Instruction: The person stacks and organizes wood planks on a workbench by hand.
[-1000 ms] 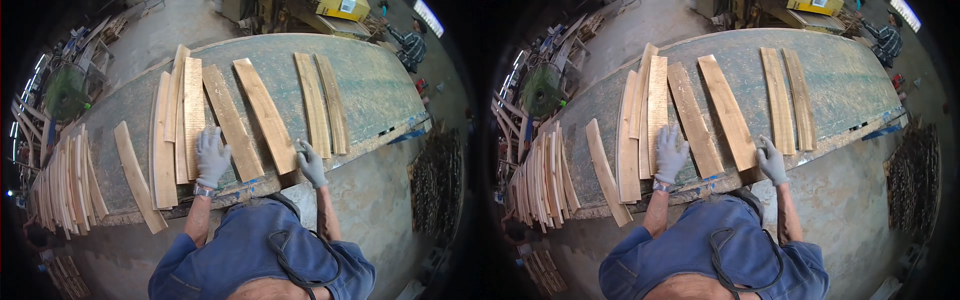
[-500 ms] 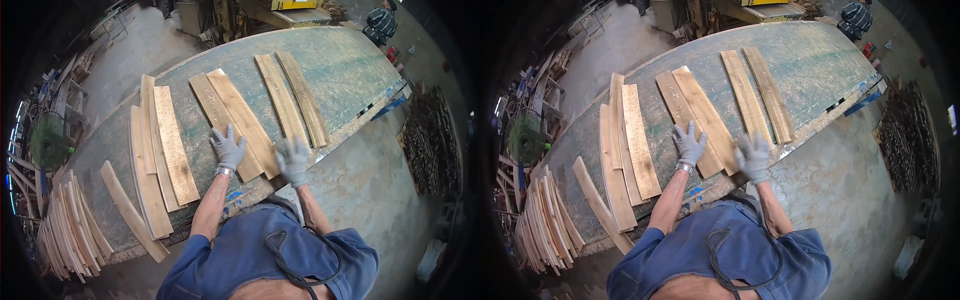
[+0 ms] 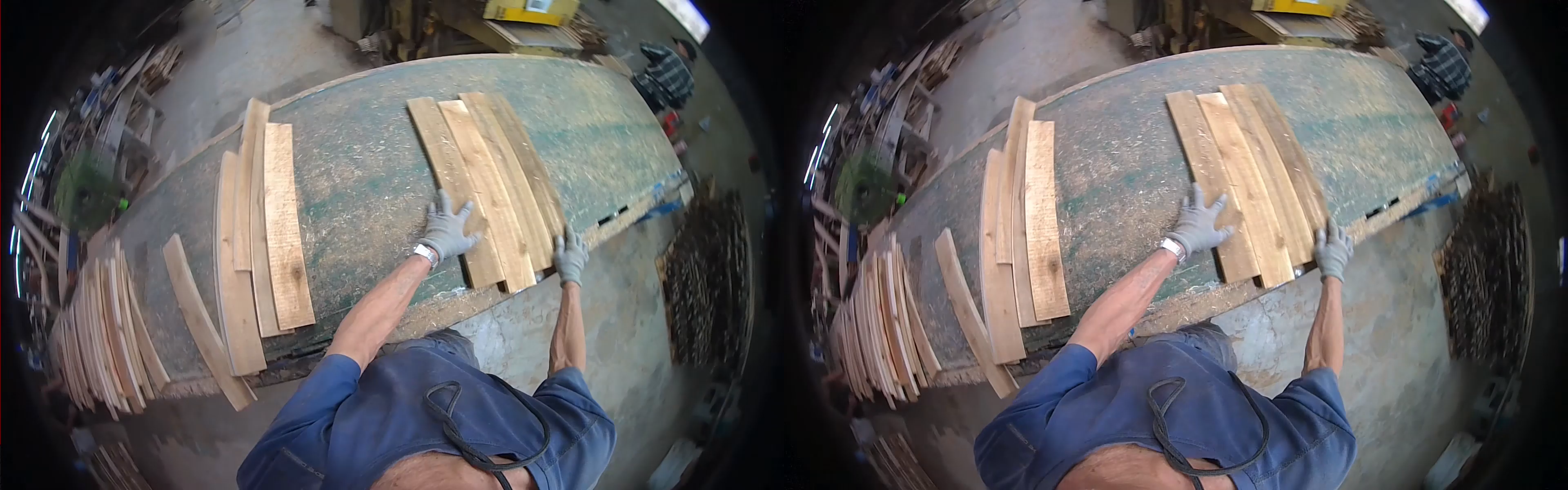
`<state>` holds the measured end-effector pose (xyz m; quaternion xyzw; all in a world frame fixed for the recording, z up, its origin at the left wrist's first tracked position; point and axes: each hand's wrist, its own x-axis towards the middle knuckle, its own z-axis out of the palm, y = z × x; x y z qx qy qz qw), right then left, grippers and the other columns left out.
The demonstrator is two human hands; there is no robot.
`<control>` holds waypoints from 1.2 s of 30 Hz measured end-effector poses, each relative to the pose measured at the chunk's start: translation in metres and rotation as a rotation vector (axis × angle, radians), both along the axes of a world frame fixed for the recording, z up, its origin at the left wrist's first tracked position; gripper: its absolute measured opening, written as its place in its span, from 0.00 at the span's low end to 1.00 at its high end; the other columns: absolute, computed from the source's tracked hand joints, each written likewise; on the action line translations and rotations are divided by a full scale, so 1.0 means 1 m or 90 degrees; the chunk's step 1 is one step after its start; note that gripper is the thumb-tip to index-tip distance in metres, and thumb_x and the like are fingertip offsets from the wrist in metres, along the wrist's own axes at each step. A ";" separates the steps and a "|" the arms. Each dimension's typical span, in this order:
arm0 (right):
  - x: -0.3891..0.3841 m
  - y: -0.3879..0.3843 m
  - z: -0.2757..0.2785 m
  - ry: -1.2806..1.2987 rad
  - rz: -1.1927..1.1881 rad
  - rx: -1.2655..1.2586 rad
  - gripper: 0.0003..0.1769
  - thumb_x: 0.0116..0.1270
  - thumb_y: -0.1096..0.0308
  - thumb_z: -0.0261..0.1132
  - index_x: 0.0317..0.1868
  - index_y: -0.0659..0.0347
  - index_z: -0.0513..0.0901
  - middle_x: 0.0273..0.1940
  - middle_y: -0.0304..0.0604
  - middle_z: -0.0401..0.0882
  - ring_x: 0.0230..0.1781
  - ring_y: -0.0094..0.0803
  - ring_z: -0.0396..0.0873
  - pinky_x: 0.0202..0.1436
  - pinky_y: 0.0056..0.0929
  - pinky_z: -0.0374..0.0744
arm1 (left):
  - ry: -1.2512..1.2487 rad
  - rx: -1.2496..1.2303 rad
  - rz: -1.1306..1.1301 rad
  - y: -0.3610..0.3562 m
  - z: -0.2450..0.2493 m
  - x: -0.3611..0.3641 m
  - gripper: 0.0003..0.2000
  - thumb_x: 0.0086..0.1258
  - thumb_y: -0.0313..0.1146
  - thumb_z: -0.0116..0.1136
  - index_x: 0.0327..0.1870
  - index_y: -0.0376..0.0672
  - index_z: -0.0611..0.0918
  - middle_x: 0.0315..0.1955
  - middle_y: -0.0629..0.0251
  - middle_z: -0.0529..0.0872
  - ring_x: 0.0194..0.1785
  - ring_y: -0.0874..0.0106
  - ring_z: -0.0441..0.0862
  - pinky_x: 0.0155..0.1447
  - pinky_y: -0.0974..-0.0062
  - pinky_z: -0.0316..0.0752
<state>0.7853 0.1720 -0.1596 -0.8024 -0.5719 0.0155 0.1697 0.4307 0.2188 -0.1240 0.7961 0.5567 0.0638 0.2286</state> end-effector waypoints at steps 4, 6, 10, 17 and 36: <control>-0.009 -0.029 0.023 -0.093 0.142 0.143 0.32 0.67 0.51 0.59 0.69 0.55 0.72 0.69 0.61 0.65 0.68 0.59 0.65 0.70 0.53 0.62 | -0.006 -0.028 0.016 -0.005 0.013 0.004 0.42 0.62 0.62 0.57 0.77 0.56 0.61 0.74 0.28 0.39 0.78 0.35 0.40 0.79 0.51 0.44; -0.039 -0.051 0.014 -0.038 0.249 0.195 0.36 0.66 0.50 0.60 0.71 0.60 0.68 0.71 0.67 0.60 0.71 0.63 0.60 0.73 0.54 0.59 | -0.060 -0.035 0.031 -0.009 0.016 0.001 0.43 0.62 0.61 0.59 0.77 0.53 0.62 0.74 0.28 0.38 0.78 0.36 0.40 0.79 0.50 0.46; -0.095 -0.072 -0.010 -0.179 0.328 0.129 0.39 0.69 0.37 0.51 0.73 0.51 0.68 0.74 0.58 0.60 0.74 0.58 0.58 0.72 0.59 0.57 | -0.141 0.014 -0.002 -0.009 -0.001 0.000 0.43 0.60 0.60 0.60 0.75 0.49 0.64 0.74 0.26 0.42 0.79 0.37 0.37 0.79 0.45 0.40; -0.101 -0.043 -0.002 -0.256 0.275 0.034 0.39 0.72 0.37 0.45 0.73 0.54 0.67 0.74 0.54 0.60 0.74 0.53 0.57 0.72 0.55 0.56 | -0.102 -0.054 0.013 -0.020 0.030 -0.024 0.43 0.62 0.60 0.57 0.78 0.54 0.59 0.76 0.35 0.45 0.79 0.45 0.45 0.78 0.43 0.38; -0.203 -0.005 0.061 0.116 0.521 -0.133 0.39 0.65 0.42 0.61 0.71 0.56 0.69 0.71 0.56 0.65 0.72 0.54 0.62 0.71 0.52 0.63 | 0.215 0.081 0.758 -0.198 0.076 -0.326 0.44 0.56 0.68 0.59 0.74 0.60 0.66 0.59 0.44 0.72 0.51 0.52 0.79 0.48 0.47 0.74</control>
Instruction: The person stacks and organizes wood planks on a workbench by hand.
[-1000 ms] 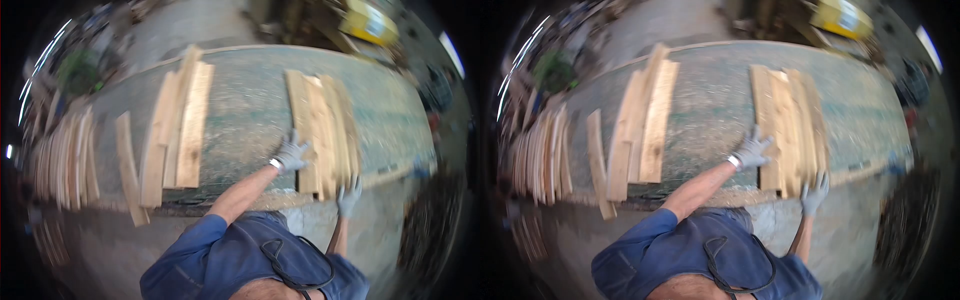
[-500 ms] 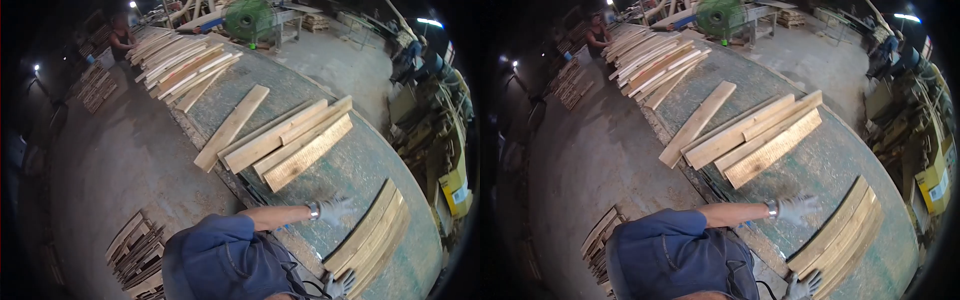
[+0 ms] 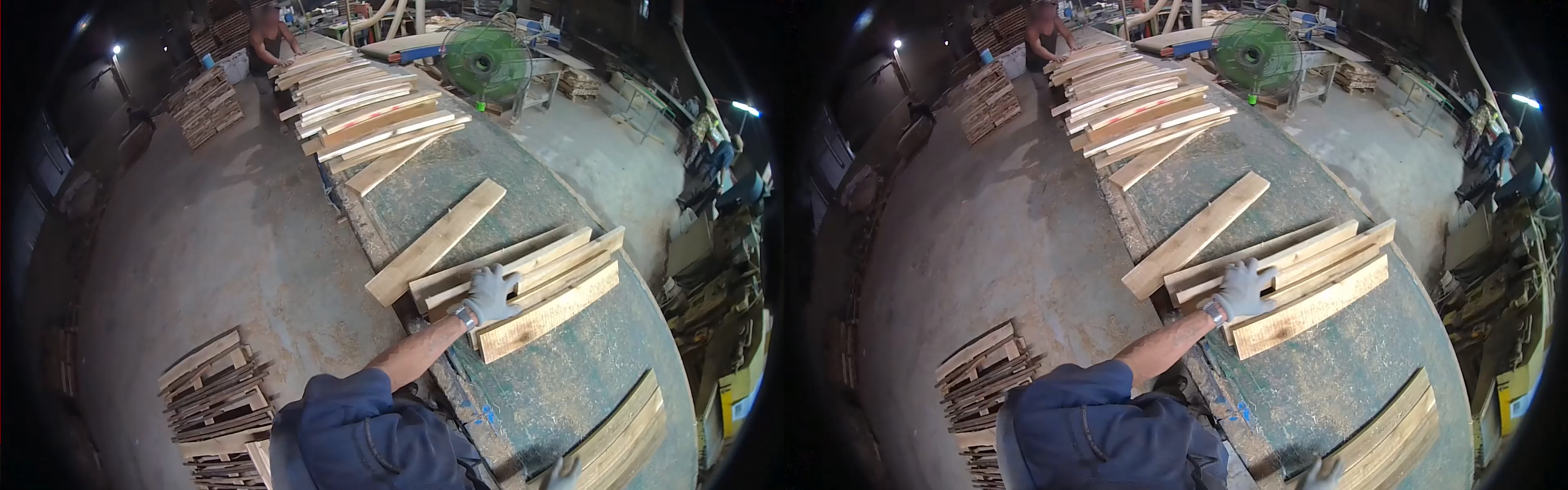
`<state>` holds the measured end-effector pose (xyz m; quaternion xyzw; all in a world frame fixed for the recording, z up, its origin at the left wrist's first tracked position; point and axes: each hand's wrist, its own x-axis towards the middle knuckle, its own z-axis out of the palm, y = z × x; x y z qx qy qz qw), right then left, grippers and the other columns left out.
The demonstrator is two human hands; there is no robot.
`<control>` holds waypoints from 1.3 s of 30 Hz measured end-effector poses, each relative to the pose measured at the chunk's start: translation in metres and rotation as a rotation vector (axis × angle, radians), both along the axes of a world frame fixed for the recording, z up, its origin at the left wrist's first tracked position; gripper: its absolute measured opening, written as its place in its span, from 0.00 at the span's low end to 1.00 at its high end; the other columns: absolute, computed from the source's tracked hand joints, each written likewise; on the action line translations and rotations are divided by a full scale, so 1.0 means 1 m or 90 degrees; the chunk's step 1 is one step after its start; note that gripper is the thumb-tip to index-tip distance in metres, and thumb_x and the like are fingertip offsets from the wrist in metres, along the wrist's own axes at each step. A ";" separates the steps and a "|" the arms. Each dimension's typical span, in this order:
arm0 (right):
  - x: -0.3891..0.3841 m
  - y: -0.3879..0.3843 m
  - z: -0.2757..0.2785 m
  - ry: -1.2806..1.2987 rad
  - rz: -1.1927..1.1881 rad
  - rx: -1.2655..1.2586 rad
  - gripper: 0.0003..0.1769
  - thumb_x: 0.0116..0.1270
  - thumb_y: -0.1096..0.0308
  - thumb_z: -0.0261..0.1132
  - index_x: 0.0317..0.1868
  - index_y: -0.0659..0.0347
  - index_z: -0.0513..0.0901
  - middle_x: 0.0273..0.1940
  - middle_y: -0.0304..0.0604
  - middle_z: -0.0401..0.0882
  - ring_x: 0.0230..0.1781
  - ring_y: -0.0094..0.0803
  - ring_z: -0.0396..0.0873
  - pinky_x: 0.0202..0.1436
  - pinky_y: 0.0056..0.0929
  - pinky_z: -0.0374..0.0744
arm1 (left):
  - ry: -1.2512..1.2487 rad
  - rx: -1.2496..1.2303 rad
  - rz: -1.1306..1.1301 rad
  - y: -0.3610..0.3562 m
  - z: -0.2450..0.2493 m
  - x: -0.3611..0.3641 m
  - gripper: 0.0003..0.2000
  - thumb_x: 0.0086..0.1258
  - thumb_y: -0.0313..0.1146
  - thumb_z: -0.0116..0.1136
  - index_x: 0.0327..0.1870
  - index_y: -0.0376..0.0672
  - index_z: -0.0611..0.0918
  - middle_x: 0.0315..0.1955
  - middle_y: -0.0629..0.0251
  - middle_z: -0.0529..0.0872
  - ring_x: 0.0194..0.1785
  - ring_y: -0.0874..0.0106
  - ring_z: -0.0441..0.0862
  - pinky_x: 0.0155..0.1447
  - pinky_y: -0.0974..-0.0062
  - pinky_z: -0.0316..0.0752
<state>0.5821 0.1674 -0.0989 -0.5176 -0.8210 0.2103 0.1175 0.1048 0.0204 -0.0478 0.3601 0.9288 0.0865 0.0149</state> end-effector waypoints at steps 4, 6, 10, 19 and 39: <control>-0.147 -0.021 -0.019 0.201 0.149 0.003 0.38 0.66 0.51 0.67 0.72 0.60 0.68 0.73 0.61 0.61 0.72 0.59 0.62 0.75 0.50 0.60 | -0.039 0.146 0.051 0.009 -0.011 -0.019 0.41 0.54 0.66 0.62 0.65 0.46 0.74 0.37 0.53 0.85 0.36 0.58 0.86 0.38 0.57 0.78; -0.204 -0.034 -0.020 0.273 0.214 0.015 0.40 0.64 0.52 0.69 0.71 0.62 0.67 0.72 0.64 0.60 0.71 0.60 0.62 0.74 0.49 0.62 | -0.135 0.148 0.074 0.015 -0.023 -0.045 0.39 0.54 0.64 0.64 0.59 0.40 0.77 0.31 0.56 0.86 0.33 0.60 0.87 0.35 0.61 0.79; -0.271 -0.057 -0.018 0.277 0.236 0.039 0.43 0.63 0.47 0.68 0.73 0.60 0.64 0.71 0.70 0.58 0.71 0.64 0.60 0.73 0.52 0.63 | -0.050 0.158 0.056 0.017 -0.016 -0.021 0.32 0.56 0.62 0.63 0.47 0.40 0.77 0.24 0.56 0.85 0.26 0.59 0.86 0.27 0.63 0.78; -0.246 -0.051 -0.031 0.214 0.205 0.079 0.45 0.60 0.52 0.69 0.73 0.64 0.62 0.71 0.70 0.58 0.71 0.65 0.58 0.73 0.54 0.60 | -0.183 0.270 0.052 0.048 -0.050 0.069 0.34 0.66 0.59 0.57 0.55 0.31 0.70 0.22 0.47 0.84 0.25 0.50 0.85 0.27 0.54 0.79; -0.083 -0.043 -0.025 0.420 -0.271 -0.239 0.33 0.65 0.62 0.65 0.69 0.62 0.70 0.60 0.55 0.77 0.58 0.37 0.77 0.60 0.29 0.73 | -0.033 0.297 -0.253 0.096 -0.062 0.100 0.37 0.66 0.53 0.61 0.72 0.41 0.65 0.60 0.43 0.74 0.60 0.45 0.73 0.60 0.50 0.72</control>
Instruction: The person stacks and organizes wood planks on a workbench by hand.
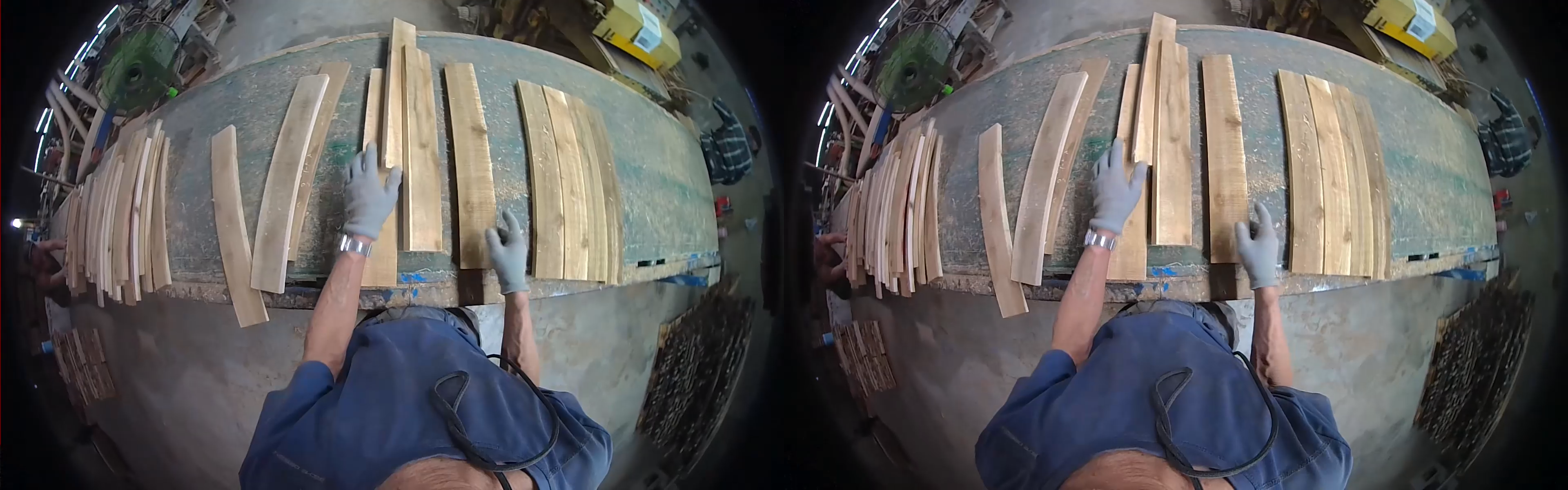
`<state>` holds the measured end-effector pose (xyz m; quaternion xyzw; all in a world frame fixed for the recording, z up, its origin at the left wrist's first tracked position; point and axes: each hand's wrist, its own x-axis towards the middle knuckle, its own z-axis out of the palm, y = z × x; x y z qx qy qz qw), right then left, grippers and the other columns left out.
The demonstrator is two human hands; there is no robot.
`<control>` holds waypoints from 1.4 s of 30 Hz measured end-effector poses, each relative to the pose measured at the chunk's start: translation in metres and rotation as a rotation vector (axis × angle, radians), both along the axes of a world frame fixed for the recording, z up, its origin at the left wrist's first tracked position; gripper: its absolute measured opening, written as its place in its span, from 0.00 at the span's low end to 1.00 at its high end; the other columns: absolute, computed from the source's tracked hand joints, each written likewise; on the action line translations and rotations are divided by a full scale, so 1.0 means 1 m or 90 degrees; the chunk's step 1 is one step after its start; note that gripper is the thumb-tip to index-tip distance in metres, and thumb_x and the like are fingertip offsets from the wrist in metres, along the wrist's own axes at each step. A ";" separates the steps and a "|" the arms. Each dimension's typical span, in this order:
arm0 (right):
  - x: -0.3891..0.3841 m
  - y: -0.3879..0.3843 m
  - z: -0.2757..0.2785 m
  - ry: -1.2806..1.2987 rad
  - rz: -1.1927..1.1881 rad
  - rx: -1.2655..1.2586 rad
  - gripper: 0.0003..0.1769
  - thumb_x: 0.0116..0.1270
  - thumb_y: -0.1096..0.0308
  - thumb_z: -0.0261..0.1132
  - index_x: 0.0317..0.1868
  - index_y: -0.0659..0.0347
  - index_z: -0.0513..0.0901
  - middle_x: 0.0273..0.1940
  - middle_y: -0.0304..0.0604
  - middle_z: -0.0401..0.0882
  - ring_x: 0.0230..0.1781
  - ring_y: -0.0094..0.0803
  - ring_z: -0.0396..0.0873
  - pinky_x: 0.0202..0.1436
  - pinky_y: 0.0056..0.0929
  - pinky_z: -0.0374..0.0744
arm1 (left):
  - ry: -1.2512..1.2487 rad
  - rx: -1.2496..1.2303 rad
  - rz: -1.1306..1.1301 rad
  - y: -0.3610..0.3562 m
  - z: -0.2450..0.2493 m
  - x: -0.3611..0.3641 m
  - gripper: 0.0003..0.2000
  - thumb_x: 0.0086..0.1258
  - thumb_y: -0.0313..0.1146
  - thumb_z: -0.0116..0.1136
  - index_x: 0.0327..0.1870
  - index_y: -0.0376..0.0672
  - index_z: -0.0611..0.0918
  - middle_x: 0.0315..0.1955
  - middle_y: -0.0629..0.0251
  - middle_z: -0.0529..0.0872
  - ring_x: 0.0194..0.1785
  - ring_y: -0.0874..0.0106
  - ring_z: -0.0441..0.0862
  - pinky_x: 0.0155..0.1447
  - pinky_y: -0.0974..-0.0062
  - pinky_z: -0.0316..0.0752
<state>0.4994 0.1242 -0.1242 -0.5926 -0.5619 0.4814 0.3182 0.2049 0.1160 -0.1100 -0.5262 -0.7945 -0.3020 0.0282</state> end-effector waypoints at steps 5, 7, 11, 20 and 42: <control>-0.063 -0.039 0.011 -0.317 0.139 0.443 0.44 0.61 0.39 0.66 0.70 0.60 0.68 0.70 0.65 0.59 0.71 0.61 0.59 0.72 0.58 0.56 | -0.084 -0.224 0.059 0.065 0.015 0.010 0.36 0.67 0.50 0.61 0.72 0.42 0.65 0.58 0.43 0.77 0.61 0.45 0.74 0.61 0.51 0.73; -0.091 -0.050 0.011 -0.296 0.205 0.438 0.46 0.58 0.36 0.66 0.71 0.56 0.68 0.71 0.67 0.58 0.70 0.64 0.58 0.72 0.61 0.54 | -0.188 -0.195 0.082 0.080 0.007 0.014 0.36 0.67 0.49 0.61 0.72 0.42 0.64 0.56 0.42 0.79 0.58 0.43 0.77 0.60 0.52 0.74; -0.108 -0.040 -0.011 -0.412 0.195 0.498 0.41 0.61 0.46 0.65 0.73 0.51 0.66 0.71 0.68 0.58 0.70 0.63 0.59 0.71 0.62 0.52 | -0.238 -0.124 0.000 0.086 -0.026 -0.009 0.34 0.65 0.44 0.60 0.70 0.38 0.67 0.50 0.39 0.82 0.53 0.43 0.81 0.58 0.54 0.76; -0.043 -0.060 -0.005 -0.540 0.190 0.474 0.38 0.61 0.51 0.67 0.72 0.46 0.68 0.70 0.69 0.59 0.69 0.66 0.60 0.71 0.60 0.57 | -0.418 -0.234 -0.140 -0.054 0.010 0.045 0.36 0.68 0.37 0.61 0.74 0.33 0.60 0.57 0.37 0.79 0.61 0.52 0.79 0.63 0.65 0.73; -0.057 -0.068 0.011 -0.517 0.341 0.488 0.51 0.51 0.35 0.68 0.70 0.55 0.68 0.67 0.63 0.63 0.67 0.60 0.61 0.67 0.60 0.58 | -0.039 -0.127 -0.022 -0.095 -0.038 0.038 0.39 0.63 0.62 0.57 0.71 0.47 0.70 0.73 0.36 0.53 0.76 0.41 0.51 0.76 0.43 0.46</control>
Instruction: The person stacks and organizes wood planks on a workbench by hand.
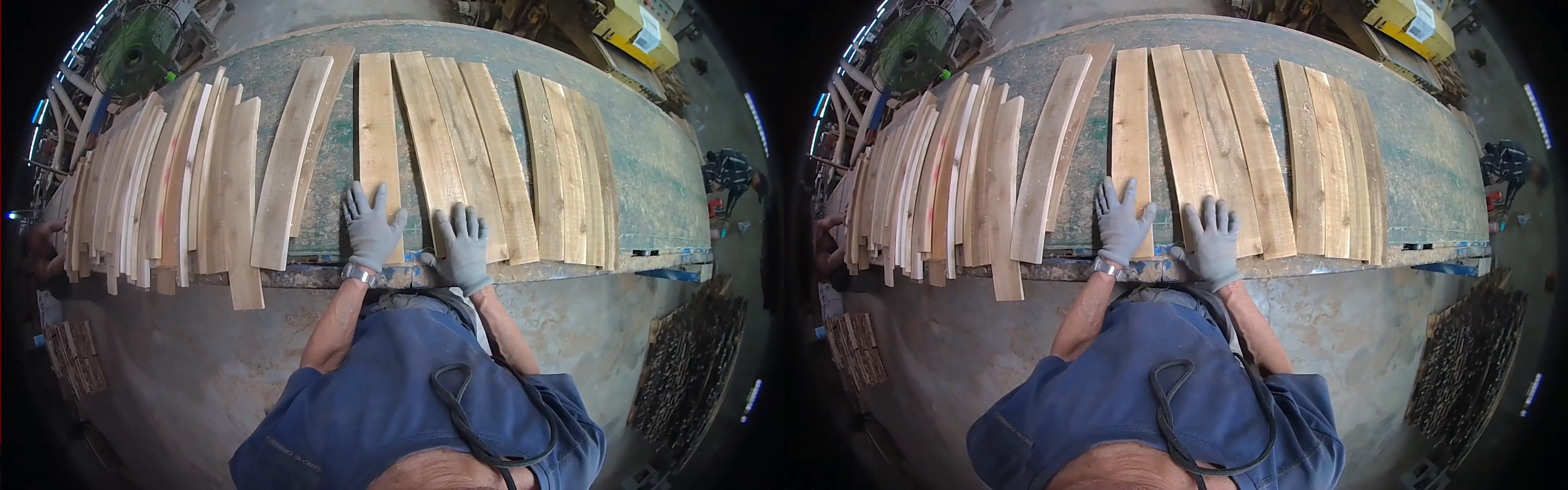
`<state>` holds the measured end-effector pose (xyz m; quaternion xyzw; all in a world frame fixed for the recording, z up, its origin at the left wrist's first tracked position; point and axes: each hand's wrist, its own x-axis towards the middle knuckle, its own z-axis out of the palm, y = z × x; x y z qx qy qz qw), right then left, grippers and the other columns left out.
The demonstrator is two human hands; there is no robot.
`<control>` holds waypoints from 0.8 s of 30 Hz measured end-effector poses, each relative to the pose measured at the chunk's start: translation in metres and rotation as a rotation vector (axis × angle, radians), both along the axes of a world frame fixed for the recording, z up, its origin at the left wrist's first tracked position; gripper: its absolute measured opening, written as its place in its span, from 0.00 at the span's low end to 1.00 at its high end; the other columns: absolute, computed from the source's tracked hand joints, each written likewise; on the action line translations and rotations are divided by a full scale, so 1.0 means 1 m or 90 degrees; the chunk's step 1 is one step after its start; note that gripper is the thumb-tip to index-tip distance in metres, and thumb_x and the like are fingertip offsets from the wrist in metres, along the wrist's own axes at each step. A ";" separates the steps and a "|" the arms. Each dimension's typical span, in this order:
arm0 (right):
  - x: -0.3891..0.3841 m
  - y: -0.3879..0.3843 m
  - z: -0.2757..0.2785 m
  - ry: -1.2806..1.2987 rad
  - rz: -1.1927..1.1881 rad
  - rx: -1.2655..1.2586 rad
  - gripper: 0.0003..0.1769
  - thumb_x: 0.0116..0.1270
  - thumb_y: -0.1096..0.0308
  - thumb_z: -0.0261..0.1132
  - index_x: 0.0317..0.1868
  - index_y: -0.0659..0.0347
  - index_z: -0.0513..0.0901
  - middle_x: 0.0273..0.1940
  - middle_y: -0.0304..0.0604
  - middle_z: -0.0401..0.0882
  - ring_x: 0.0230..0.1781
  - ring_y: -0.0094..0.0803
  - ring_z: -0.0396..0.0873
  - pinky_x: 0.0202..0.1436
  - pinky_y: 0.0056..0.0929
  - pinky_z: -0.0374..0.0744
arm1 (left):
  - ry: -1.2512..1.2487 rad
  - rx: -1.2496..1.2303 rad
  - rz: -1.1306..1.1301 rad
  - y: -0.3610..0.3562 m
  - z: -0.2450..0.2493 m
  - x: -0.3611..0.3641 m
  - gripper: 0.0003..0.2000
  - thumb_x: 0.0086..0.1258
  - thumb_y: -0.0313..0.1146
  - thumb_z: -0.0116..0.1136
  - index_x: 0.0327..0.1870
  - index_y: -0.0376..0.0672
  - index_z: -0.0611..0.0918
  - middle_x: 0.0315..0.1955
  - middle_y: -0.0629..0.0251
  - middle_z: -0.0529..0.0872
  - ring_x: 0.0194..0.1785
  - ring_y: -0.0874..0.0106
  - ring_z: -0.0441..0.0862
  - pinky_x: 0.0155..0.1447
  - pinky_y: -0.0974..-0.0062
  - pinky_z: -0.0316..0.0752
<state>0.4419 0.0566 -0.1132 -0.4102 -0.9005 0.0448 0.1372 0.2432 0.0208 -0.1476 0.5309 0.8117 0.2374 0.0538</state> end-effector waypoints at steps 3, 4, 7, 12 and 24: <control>-0.011 -0.001 0.005 -0.043 -0.031 -0.026 0.47 0.51 0.51 0.72 0.70 0.60 0.65 0.65 0.64 0.65 0.65 0.60 0.64 0.65 0.58 0.63 | 0.048 -0.033 0.004 -0.003 0.011 -0.004 0.42 0.60 0.63 0.59 0.72 0.46 0.68 0.72 0.34 0.54 0.74 0.41 0.55 0.75 0.45 0.49; -0.015 -0.002 0.005 -0.067 -0.040 -0.039 0.46 0.52 0.57 0.72 0.70 0.62 0.64 0.64 0.64 0.65 0.64 0.61 0.65 0.65 0.56 0.66 | 0.100 -0.053 0.001 -0.004 0.018 -0.005 0.43 0.59 0.63 0.60 0.73 0.46 0.67 0.71 0.34 0.54 0.73 0.41 0.57 0.74 0.46 0.52; -0.021 0.005 0.015 -0.019 -0.055 -0.200 0.42 0.53 0.70 0.67 0.69 0.70 0.62 0.60 0.65 0.68 0.59 0.62 0.70 0.63 0.48 0.71 | 0.059 -0.228 0.012 -0.002 0.058 0.000 0.47 0.54 0.60 0.65 0.75 0.45 0.64 0.70 0.36 0.58 0.67 0.44 0.64 0.69 0.50 0.61; 0.015 0.023 0.030 0.603 0.064 -0.596 0.41 0.58 0.81 0.58 0.73 0.77 0.54 0.66 0.60 0.69 0.67 0.40 0.71 0.67 0.37 0.71 | -0.183 -0.123 0.022 -0.006 0.063 -0.028 0.40 0.53 0.42 0.65 0.69 0.37 0.69 0.55 0.46 0.77 0.53 0.54 0.77 0.56 0.62 0.74; 0.088 0.036 -0.008 0.146 -0.272 0.022 0.37 0.62 0.52 0.69 0.68 0.62 0.71 0.67 0.65 0.67 0.68 0.57 0.66 0.69 0.50 0.65 | -0.136 0.107 -0.004 0.002 0.009 -0.061 0.39 0.65 0.54 0.60 0.72 0.38 0.66 0.67 0.39 0.68 0.69 0.45 0.67 0.72 0.52 0.61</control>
